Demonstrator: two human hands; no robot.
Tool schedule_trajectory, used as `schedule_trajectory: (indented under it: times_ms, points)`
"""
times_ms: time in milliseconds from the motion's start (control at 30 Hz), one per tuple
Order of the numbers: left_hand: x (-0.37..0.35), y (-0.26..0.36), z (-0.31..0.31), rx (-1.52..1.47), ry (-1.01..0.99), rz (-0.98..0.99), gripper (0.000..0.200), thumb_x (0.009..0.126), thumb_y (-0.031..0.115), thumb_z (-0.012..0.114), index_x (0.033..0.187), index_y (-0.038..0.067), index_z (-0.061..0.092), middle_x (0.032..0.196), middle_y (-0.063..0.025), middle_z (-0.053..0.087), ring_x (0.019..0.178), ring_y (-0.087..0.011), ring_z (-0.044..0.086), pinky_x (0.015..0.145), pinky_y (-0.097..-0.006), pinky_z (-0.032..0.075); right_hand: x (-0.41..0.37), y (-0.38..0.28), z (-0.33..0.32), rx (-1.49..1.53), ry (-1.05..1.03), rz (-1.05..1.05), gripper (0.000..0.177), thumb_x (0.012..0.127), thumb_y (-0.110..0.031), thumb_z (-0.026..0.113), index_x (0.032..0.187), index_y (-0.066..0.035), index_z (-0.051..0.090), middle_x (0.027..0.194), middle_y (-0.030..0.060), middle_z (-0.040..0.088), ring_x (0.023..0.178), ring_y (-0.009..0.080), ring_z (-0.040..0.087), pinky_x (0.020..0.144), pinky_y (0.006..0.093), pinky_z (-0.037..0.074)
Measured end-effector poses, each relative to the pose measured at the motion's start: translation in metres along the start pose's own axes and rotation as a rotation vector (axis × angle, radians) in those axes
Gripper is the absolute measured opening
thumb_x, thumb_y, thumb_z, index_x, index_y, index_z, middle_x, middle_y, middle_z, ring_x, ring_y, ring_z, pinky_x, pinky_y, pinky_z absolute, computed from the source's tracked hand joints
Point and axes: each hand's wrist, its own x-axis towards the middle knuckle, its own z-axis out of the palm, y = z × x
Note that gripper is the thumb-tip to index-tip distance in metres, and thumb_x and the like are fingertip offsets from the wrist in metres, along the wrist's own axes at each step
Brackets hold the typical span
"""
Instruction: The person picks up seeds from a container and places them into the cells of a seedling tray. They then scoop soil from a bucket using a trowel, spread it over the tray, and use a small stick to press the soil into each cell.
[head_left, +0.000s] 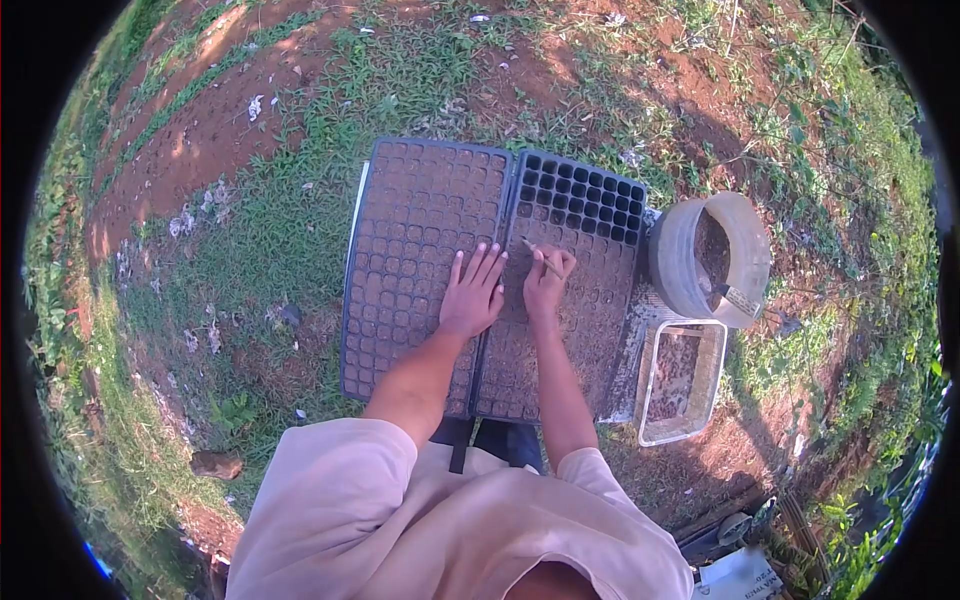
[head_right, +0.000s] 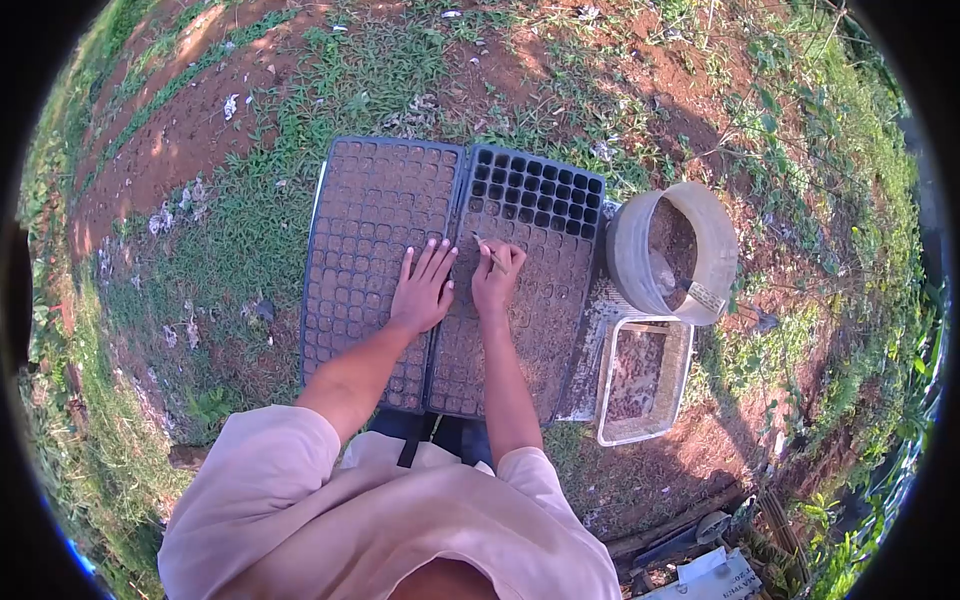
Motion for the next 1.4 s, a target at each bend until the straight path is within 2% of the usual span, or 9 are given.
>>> schedule_trajectory:
  times_ms: [233,300,633,800,933,1000,1100,1333,1400]
  points:
    - [0.0005,0.0031,-0.0042,0.019,0.001,-0.01,0.06,0.092,0.029,0.041,0.149,0.014,0.028,0.155,-0.0051,0.025,0.145,-0.0214,0.016,0.119,-0.0504,0.007,-0.0009,0.0,-0.0005,0.021,0.016,-0.041,0.01,0.095,-0.012,0.055,0.092,-0.004,0.06,0.096,0.0085,0.062,0.098,0.0275,0.046,0.089,0.0383,0.038]
    - [0.0017,0.0042,-0.0051,0.031,0.0,-0.014,0.06,0.092,0.029,0.041,0.149,0.014,0.028,0.155,-0.0047,0.024,0.145,-0.0213,0.016,0.119,-0.0505,0.007,0.0011,-0.002,-0.0022,0.002,0.034,-0.083,0.002,0.091,-0.007,0.058,0.092,-0.007,0.059,0.096,0.0053,0.064,0.095,0.0278,0.049,0.089,0.0387,0.038]
    - [0.0001,0.0047,-0.0027,0.059,0.044,-0.008,0.06,0.091,0.027,0.044,0.148,0.015,0.029,0.154,-0.0047,0.027,0.145,-0.0217,0.018,0.118,-0.0508,0.009,0.0006,0.0011,0.0004,-0.007,0.045,-0.138,0.007,0.092,-0.007,0.057,0.097,-0.007,0.062,0.097,0.0054,0.065,0.1,0.0301,0.05,0.091,0.0384,0.04]
    - [-0.0001,0.0059,-0.0045,0.058,0.071,-0.006,0.06,0.091,0.028,0.044,0.147,0.015,0.031,0.153,-0.0049,0.03,0.144,-0.0217,0.02,0.118,-0.0502,0.01,-0.0003,-0.0008,0.0002,0.034,0.016,-0.043,0.007,0.093,-0.008,0.057,0.097,-0.006,0.062,0.098,0.0062,0.065,0.104,0.0305,0.05,0.094,0.0397,0.04]
    - [-0.0006,0.0049,-0.003,0.06,0.097,0.001,0.059,0.09,0.028,0.045,0.147,0.014,0.032,0.152,-0.0049,0.03,0.144,-0.0214,0.021,0.118,-0.0495,0.01,0.0005,-0.0013,0.0003,0.008,0.009,-0.09,0.007,0.093,-0.009,0.056,0.097,-0.006,0.062,0.098,0.007,0.065,0.106,0.0307,0.05,0.095,0.0398,0.04]
    - [-0.0001,0.0049,-0.0021,0.061,0.102,-0.002,0.059,0.09,0.028,0.045,0.147,0.015,0.032,0.152,-0.005,0.03,0.144,-0.0214,0.021,0.119,-0.0494,0.01,0.0016,-0.0004,0.0011,0.007,-0.035,-0.06,0.013,0.095,-0.009,0.053,0.099,-0.006,0.065,0.1,0.0075,0.065,0.108,0.0306,0.049,0.094,0.0398,0.04]
    - [-0.0007,0.0046,-0.0016,0.06,0.104,-0.005,0.059,0.09,0.028,0.045,0.146,0.015,0.032,0.152,-0.005,0.031,0.144,-0.0212,0.021,0.119,-0.0492,0.01,-0.0014,-0.0001,0.0023,0.015,0.012,-0.061,0.014,0.096,-0.01,0.052,0.099,-0.006,0.065,0.101,0.007,0.065,0.11,0.0305,0.048,0.096,0.0396,0.039]
    - [-0.0004,0.0045,-0.0014,0.045,0.116,-0.006,0.059,0.09,0.028,0.046,0.146,0.015,0.034,0.152,-0.0048,0.031,0.144,-0.0208,0.021,0.119,-0.049,0.011,-0.0001,0.0027,0.0021,-0.041,-0.029,-0.114,0.014,0.096,-0.011,0.052,0.099,-0.007,0.066,0.102,0.0051,0.065,0.113,0.0292,0.047,0.098,0.0387,0.038]
    - [-0.0002,0.0047,-0.0013,0.041,0.119,-0.007,0.059,0.09,0.027,0.046,0.146,0.015,0.033,0.152,-0.0047,0.031,0.144,-0.0208,0.022,0.119,-0.049,0.011,-0.0023,0.0008,0.0008,0.002,0.019,-0.127,0.01,0.095,-0.012,0.055,0.097,-0.007,0.063,0.1,0.0062,0.066,0.112,0.029,0.047,0.1,0.0394,0.036]
